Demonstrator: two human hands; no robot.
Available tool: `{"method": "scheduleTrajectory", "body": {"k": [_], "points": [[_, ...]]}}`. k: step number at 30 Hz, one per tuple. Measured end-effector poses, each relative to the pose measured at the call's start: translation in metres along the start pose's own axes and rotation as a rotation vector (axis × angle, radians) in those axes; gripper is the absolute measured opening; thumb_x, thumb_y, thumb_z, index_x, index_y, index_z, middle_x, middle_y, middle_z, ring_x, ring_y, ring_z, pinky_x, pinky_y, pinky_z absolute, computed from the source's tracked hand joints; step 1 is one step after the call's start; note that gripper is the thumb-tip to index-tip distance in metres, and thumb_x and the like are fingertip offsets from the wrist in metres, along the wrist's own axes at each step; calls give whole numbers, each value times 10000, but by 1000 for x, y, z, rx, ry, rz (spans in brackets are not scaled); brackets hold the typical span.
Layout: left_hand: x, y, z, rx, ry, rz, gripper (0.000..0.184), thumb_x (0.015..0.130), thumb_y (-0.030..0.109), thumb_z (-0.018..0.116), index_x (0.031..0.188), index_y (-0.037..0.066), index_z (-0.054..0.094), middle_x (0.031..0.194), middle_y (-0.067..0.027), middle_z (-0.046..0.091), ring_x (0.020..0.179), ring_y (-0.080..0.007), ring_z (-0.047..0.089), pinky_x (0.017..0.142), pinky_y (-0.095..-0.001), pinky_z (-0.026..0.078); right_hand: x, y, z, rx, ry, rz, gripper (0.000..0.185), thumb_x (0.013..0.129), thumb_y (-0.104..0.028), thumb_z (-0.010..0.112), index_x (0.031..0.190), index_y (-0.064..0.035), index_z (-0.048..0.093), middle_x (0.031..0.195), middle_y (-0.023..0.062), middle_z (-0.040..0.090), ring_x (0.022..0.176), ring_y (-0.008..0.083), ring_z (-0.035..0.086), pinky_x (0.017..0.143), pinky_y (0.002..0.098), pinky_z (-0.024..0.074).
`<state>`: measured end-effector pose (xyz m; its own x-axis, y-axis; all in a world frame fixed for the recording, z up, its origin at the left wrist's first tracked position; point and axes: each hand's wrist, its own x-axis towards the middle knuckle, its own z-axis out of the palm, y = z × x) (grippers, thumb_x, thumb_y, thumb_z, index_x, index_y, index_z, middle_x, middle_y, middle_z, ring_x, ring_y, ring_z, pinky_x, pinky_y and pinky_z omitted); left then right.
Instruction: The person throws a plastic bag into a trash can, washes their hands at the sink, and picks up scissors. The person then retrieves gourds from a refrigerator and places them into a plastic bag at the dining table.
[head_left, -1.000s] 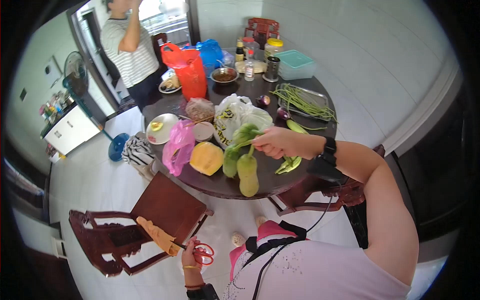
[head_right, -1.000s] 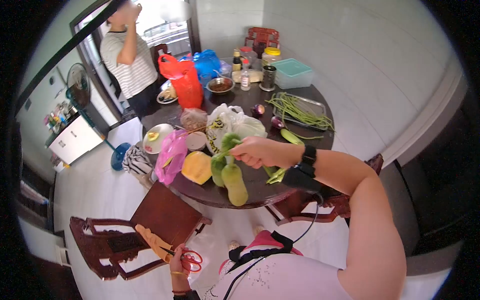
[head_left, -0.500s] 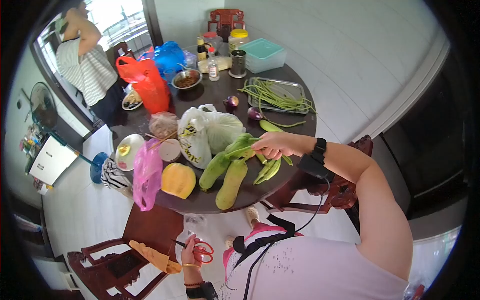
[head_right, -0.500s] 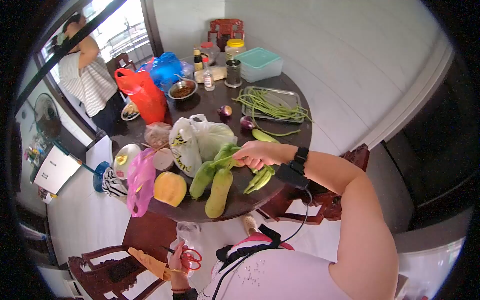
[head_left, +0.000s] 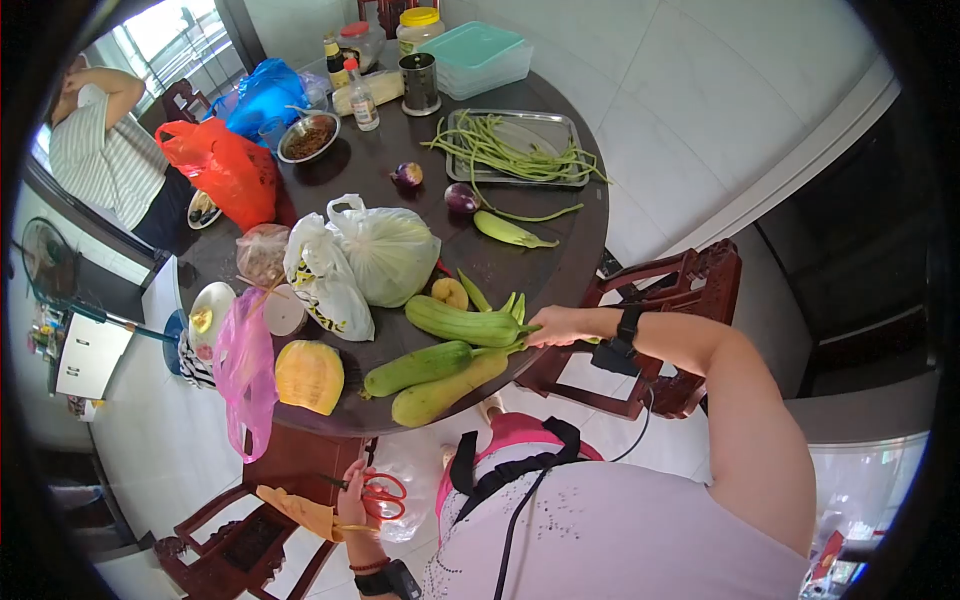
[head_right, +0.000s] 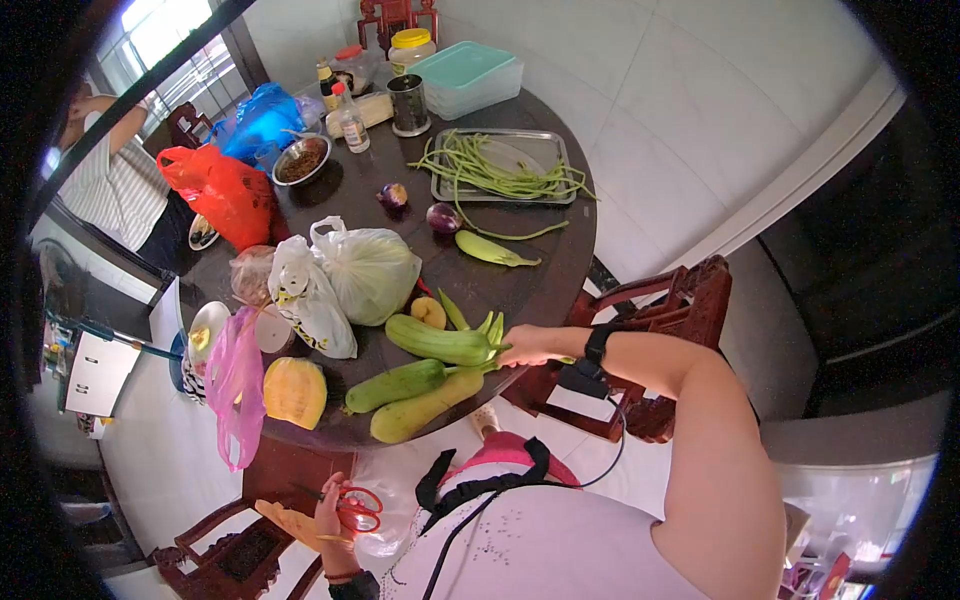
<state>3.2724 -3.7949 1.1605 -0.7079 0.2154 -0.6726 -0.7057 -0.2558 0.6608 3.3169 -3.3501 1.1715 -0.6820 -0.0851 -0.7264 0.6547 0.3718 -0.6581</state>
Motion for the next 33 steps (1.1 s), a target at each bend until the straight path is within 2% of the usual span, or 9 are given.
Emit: {"method": "scheduleTrajectory", "body": {"k": [3,6,8,11,17,24,28,30,33], "points": [[22,-11,7,85,-19,-116,297,826,154,495,1092,38,432,855,-104,560,553,-150,542,555,-328,505,20,8,-1,-27,-23,-43,223,750,-262,548,699,-45,542,534,-5,430,386,93,366,352,254,314],[49,-22,26,114,-87,-242,335,820,184,516,1107,39,424,894,-139,574,572,-157,547,569,-330,498,40,11,-4,-92,-15,-85,241,756,-267,553,707,-30,555,537,-7,441,461,86,418,420,241,355],[70,-20,46,142,-145,-367,325,823,190,513,1098,40,426,897,-147,578,590,-162,547,592,-333,488,52,19,-5,90,-50,-167,268,757,-286,562,731,-20,570,565,-3,470,558,94,463,514,234,387],[95,-23,65,18,-200,-413,291,819,188,523,1053,31,450,865,-143,579,594,-169,542,601,-337,475,61,25,-9,86,-90,-110,303,762,-305,562,771,-2,581,628,14,535,635,106,503,577,239,403],[150,-3,83,-87,-137,-373,262,803,180,553,959,-18,480,790,-157,570,544,-170,517,552,-323,467,90,31,-21,-126,2,-201,339,780,-311,537,825,22,585,751,46,597,693,107,525,623,249,417],[194,33,112,0,-169,-307,312,816,228,535,972,-37,480,801,-185,576,533,-156,507,531,-313,470,130,-5,-58,-85,185,-329,296,760,-279,544,787,12,588,710,92,595,656,143,544,605,287,428],[244,70,146,-22,-205,-324,320,818,238,530,978,-35,482,791,-180,581,547,-154,513,537,-310,474,167,-42,-110,-30,276,-307,258,748,-246,558,780,8,592,651,70,570,603,126,511,568,273,409],[295,96,164,-27,-211,-326,323,818,247,530,979,-30,483,792,-178,583,549,-155,516,533,-314,475,204,-69,-150,-27,322,-330,246,760,-221,579,862,2,596,631,8,527,592,76,451,549,231,379],[321,114,193,-27,-154,-279,317,818,254,530,958,-29,494,787,-178,584,543,-156,516,521,-312,475,232,-86,-183,33,314,-282,228,752,-213,584,842,-4,602,654,5,524,616,73,455,569,223,382]]}}
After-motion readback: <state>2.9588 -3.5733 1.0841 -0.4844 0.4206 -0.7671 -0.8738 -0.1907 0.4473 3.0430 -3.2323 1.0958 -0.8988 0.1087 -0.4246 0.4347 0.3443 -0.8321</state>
